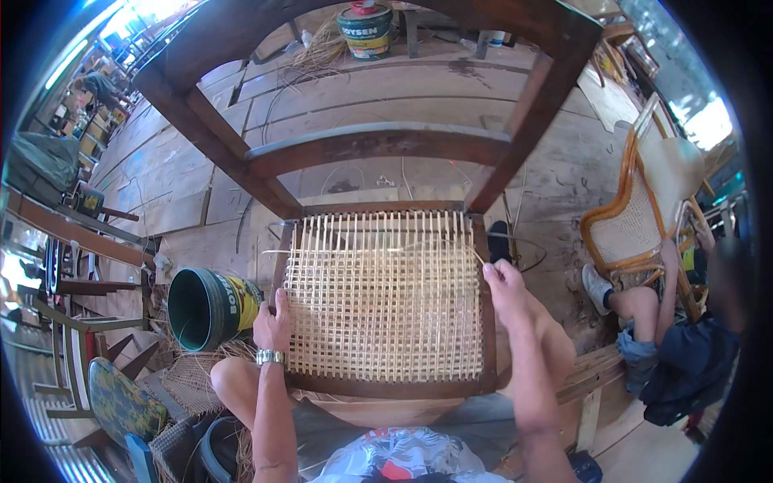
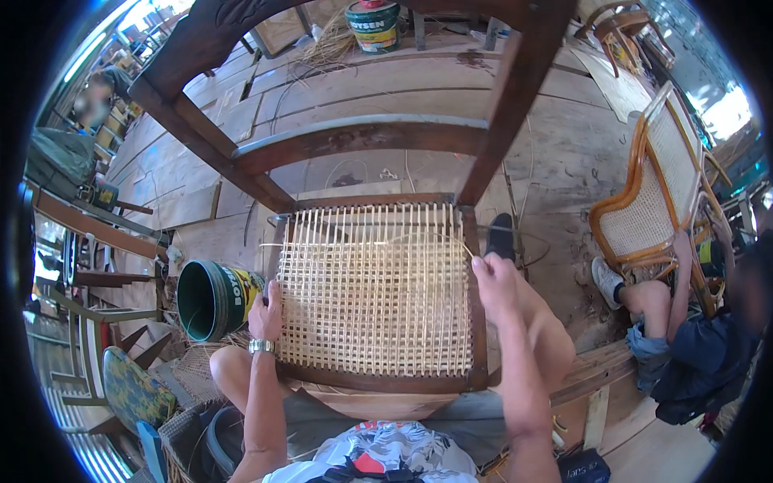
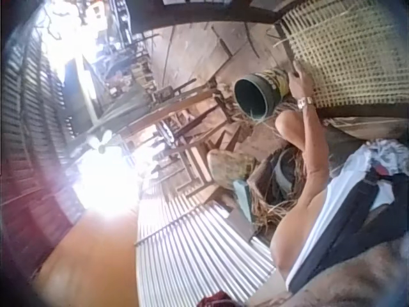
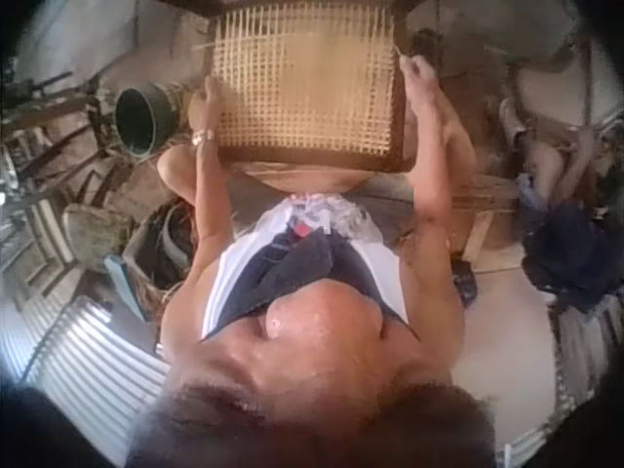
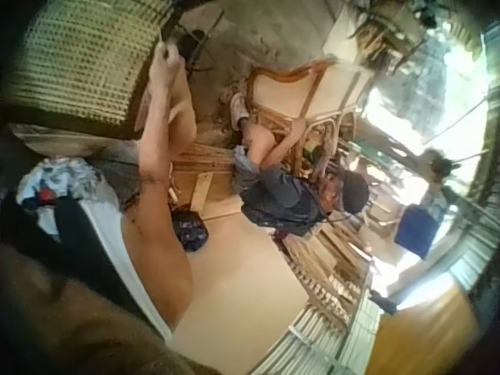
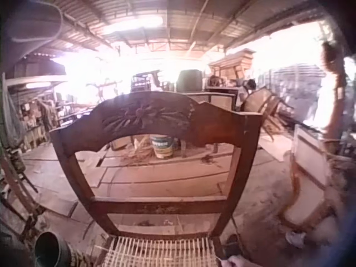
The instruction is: The recorder is weaving a chair seat using thin strips of bamboo or wood.
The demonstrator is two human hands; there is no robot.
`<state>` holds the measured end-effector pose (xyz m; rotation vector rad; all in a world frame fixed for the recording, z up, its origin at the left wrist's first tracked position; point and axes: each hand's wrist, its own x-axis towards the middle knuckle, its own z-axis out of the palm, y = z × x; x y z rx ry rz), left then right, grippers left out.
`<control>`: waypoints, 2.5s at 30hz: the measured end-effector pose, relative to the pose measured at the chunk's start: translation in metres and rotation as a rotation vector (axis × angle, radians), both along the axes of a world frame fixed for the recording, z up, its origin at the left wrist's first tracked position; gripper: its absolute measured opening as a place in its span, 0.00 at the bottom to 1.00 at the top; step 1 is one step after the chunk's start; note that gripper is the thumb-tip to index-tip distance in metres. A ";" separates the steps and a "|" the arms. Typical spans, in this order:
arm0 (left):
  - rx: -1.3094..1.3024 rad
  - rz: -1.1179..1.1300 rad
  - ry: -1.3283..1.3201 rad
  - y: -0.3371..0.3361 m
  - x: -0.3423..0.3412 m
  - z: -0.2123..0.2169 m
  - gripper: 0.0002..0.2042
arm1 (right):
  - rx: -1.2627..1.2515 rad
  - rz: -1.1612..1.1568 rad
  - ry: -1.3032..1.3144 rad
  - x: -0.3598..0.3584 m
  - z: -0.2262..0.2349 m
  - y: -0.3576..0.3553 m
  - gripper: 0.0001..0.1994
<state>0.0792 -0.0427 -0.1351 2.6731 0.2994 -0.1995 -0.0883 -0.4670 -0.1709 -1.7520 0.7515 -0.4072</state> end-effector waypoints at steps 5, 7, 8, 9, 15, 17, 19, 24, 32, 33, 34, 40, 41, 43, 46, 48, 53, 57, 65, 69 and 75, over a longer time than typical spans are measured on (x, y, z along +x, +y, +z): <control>-0.061 0.023 -0.232 0.012 -0.006 -0.010 0.28 | -0.411 0.425 0.327 -0.008 0.090 -0.082 0.13; -0.018 -0.097 -0.500 0.009 -0.008 -0.008 0.26 | -0.393 0.412 0.425 -0.024 0.152 -0.100 0.11; 0.015 -0.225 -0.749 0.000 -0.010 -0.008 0.25 | -0.530 0.419 0.471 -0.039 0.177 -0.120 0.10; -0.066 -0.220 -0.687 -0.035 -0.020 0.019 0.20 | -0.485 0.346 0.465 -0.057 0.209 -0.126 0.10; -0.583 -1.179 -0.580 -0.208 -0.035 0.149 0.14 | -1.159 0.432 0.454 -0.114 0.302 -0.067 0.12; -0.583 -1.349 -0.567 -0.258 -0.047 0.176 0.15 | -1.267 0.371 0.430 -0.122 0.308 -0.046 0.12; -0.564 -1.504 -0.570 -0.290 -0.054 0.187 0.17 | -1.381 0.326 0.391 -0.143 0.312 -0.039 0.13; -0.362 -1.539 0.265 -0.311 -0.027 0.129 0.37 | -0.698 0.481 0.374 -0.168 0.303 -0.044 0.16; -0.941 -1.504 0.431 -0.266 -0.086 0.254 0.32 | 0.687 0.612 -0.502 -0.158 0.235 -0.040 0.14; -0.859 -1.496 0.263 -0.250 -0.076 0.267 0.27 | 0.531 0.587 -0.373 -0.163 0.234 -0.049 0.14; -0.777 -1.489 0.089 -0.231 -0.062 0.276 0.23 | 0.366 0.559 -0.245 -0.171 0.235 -0.063 0.14; -1.263 -0.886 0.017 -0.061 0.078 0.219 0.15 | -0.085 0.412 0.294 -0.278 0.193 -0.168 0.11; -1.338 -0.923 0.091 -0.018 0.113 0.198 0.15 | -0.067 0.356 0.380 -0.295 0.180 -0.181 0.11; -1.292 -0.626 0.073 0.059 0.160 0.161 0.17 | -0.048 0.304 0.461 -0.295 0.162 -0.185 0.11; -0.601 -0.352 0.034 0.050 0.148 0.153 0.18 | -0.438 0.186 0.412 -0.269 0.138 -0.172 0.12; -0.184 -0.561 -0.520 0.076 0.166 0.171 0.15 | -0.540 0.216 0.422 -0.172 0.148 -0.112 0.12; -0.675 -0.959 -0.376 -0.096 -0.005 0.258 0.14 | -0.381 0.545 0.167 -0.017 0.199 0.081 0.12; -0.457 -1.222 0.058 -0.092 -0.051 0.252 0.17 | -0.507 0.723 -0.227 -0.001 0.227 0.124 0.09; 0.010 -0.767 -0.203 0.097 0.100 0.186 0.11 | -0.484 0.336 0.316 -0.142 0.113 -0.097 0.10; 0.179 -0.558 -0.252 0.199 0.174 0.148 0.14 | -0.482 0.310 0.389 -0.172 0.112 -0.123 0.10; 0.488 -0.133 -0.302 0.203 0.204 0.123 0.14 | -0.432 0.367 0.518 -0.136 0.148 -0.083 0.14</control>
